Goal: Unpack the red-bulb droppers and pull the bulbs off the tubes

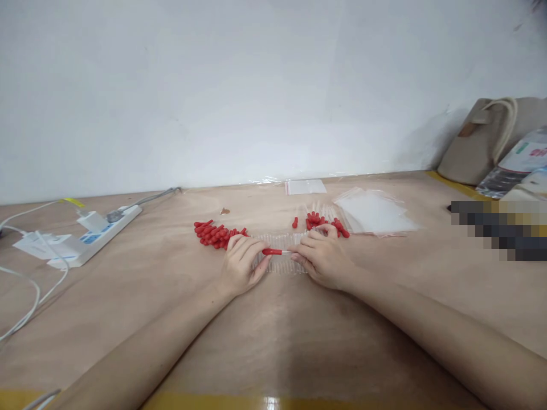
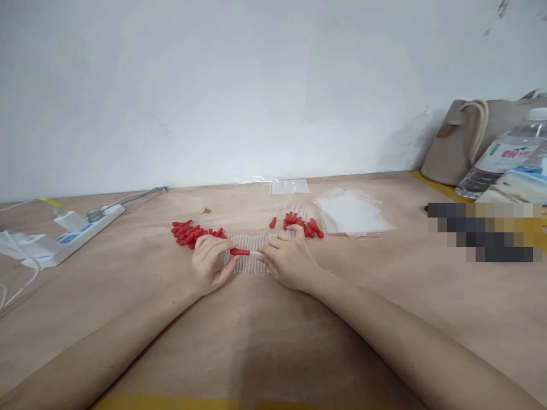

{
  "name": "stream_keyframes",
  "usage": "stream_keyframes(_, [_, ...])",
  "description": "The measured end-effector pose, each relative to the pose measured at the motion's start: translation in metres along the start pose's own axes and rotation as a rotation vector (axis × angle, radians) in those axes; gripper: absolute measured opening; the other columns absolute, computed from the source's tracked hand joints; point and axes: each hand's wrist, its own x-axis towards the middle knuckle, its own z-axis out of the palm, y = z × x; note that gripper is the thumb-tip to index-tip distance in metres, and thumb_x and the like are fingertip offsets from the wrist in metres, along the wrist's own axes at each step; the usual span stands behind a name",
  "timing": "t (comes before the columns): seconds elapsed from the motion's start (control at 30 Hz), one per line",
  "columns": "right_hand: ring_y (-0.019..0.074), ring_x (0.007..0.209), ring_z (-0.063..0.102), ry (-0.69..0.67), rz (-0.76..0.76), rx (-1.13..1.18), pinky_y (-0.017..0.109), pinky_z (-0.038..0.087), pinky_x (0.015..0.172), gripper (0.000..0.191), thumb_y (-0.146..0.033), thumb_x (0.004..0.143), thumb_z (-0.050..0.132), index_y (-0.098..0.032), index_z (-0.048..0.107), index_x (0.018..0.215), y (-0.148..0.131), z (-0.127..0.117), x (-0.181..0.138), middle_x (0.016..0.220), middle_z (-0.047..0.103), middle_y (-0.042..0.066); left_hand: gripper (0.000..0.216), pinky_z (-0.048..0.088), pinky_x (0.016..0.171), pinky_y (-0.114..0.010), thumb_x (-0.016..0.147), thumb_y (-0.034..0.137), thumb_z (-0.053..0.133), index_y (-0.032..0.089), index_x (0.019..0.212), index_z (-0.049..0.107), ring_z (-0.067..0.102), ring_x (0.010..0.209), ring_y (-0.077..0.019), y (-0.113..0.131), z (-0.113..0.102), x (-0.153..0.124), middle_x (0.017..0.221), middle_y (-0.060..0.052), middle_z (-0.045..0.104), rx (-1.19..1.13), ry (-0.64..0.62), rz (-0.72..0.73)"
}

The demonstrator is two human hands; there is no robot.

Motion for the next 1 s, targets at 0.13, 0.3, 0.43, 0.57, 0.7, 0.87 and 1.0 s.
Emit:
stream_keyframes(0.13, [0.0113, 0.067, 0.050, -0.152, 0.102, 0.261, 0.034, 0.023, 0.080, 0.036, -0.031, 0.092, 0.033, -0.021, 0.061, 0.073, -0.008, -0.005, 0.003, 0.065, 0.062, -0.003, 0.025, 0.037, 0.080, -0.037, 0.077, 0.030, 0.060, 0.023, 0.100, 0.057, 0.057, 0.079, -0.0175, 0.005, -0.005, 0.006, 0.086, -0.004, 0.066, 0.019, -0.049, 0.122])
stream_keyframes(0.3, [0.0097, 0.062, 0.052, -0.217, 0.136, 0.459, 0.030, 0.026, 0.078, 0.034, -0.034, 0.091, 0.035, -0.024, 0.063, 0.076, -0.014, -0.004, 0.004, 0.067, 0.063, -0.006, 0.011, 0.032, 0.083, -0.039, 0.082, 0.025, 0.052, 0.023, 0.088, 0.060, 0.053, 0.069, -0.0149, 0.011, -0.008, 0.010, 0.072, 0.000, 0.065, 0.079, -0.116, 0.138])
stream_keyframes(0.43, [0.0103, 0.060, 0.045, -0.105, 0.059, 0.302, 0.031, 0.024, 0.075, 0.037, -0.033, 0.090, 0.037, -0.020, 0.059, 0.063, -0.015, -0.004, 0.005, 0.055, 0.057, -0.004, 0.017, 0.030, 0.083, -0.041, 0.083, 0.024, 0.044, 0.020, 0.077, 0.059, 0.051, 0.068, -0.0162, 0.015, -0.008, 0.014, 0.065, -0.001, 0.061, 0.124, -0.177, 0.091])
stream_keyframes(0.57, [0.0112, 0.062, 0.041, 0.020, -0.077, 0.077, 0.034, 0.021, 0.077, 0.037, -0.034, 0.089, 0.038, -0.018, 0.055, 0.061, -0.011, -0.005, 0.005, 0.053, 0.054, -0.003, 0.025, 0.028, 0.084, -0.041, 0.086, 0.023, 0.036, 0.018, 0.068, 0.054, 0.048, 0.070, -0.0163, 0.017, -0.007, 0.019, 0.062, -0.001, 0.058, 0.077, -0.260, 0.009])
stream_keyframes(0.7, [0.0124, 0.068, 0.044, 0.098, -0.162, -0.078, 0.035, 0.019, 0.080, 0.031, -0.033, 0.090, 0.037, -0.022, 0.060, 0.073, -0.004, -0.005, 0.003, 0.057, 0.056, -0.002, 0.033, 0.027, 0.083, -0.039, 0.089, 0.024, 0.031, 0.018, 0.062, 0.048, 0.046, 0.067, -0.0149, 0.017, -0.009, 0.025, 0.059, 0.000, 0.055, -0.021, -0.406, -0.071])
stream_keyframes(0.87, [0.0111, 0.069, 0.045, 0.128, -0.204, -0.177, 0.035, 0.018, 0.081, 0.027, -0.029, 0.092, 0.034, -0.028, 0.059, 0.086, 0.003, -0.005, -0.001, 0.060, 0.055, -0.004, 0.038, 0.028, 0.084, -0.037, 0.090, 0.024, 0.027, 0.018, 0.059, 0.046, 0.046, 0.063, -0.0136, 0.015, -0.011, 0.028, 0.056, 0.001, 0.054, -0.156, -0.456, -0.122])
stream_keyframes(1.0, [0.0096, 0.068, 0.045, 0.185, -0.253, -0.239, 0.034, 0.017, 0.081, 0.024, -0.026, 0.092, 0.036, -0.031, 0.059, 0.088, 0.005, -0.006, -0.003, 0.063, 0.056, -0.007, 0.038, 0.027, 0.085, -0.037, 0.091, 0.023, 0.026, 0.018, 0.059, 0.047, 0.048, 0.063, -0.0133, 0.016, -0.014, 0.029, 0.057, 0.002, 0.055, -0.208, -0.459, -0.133])
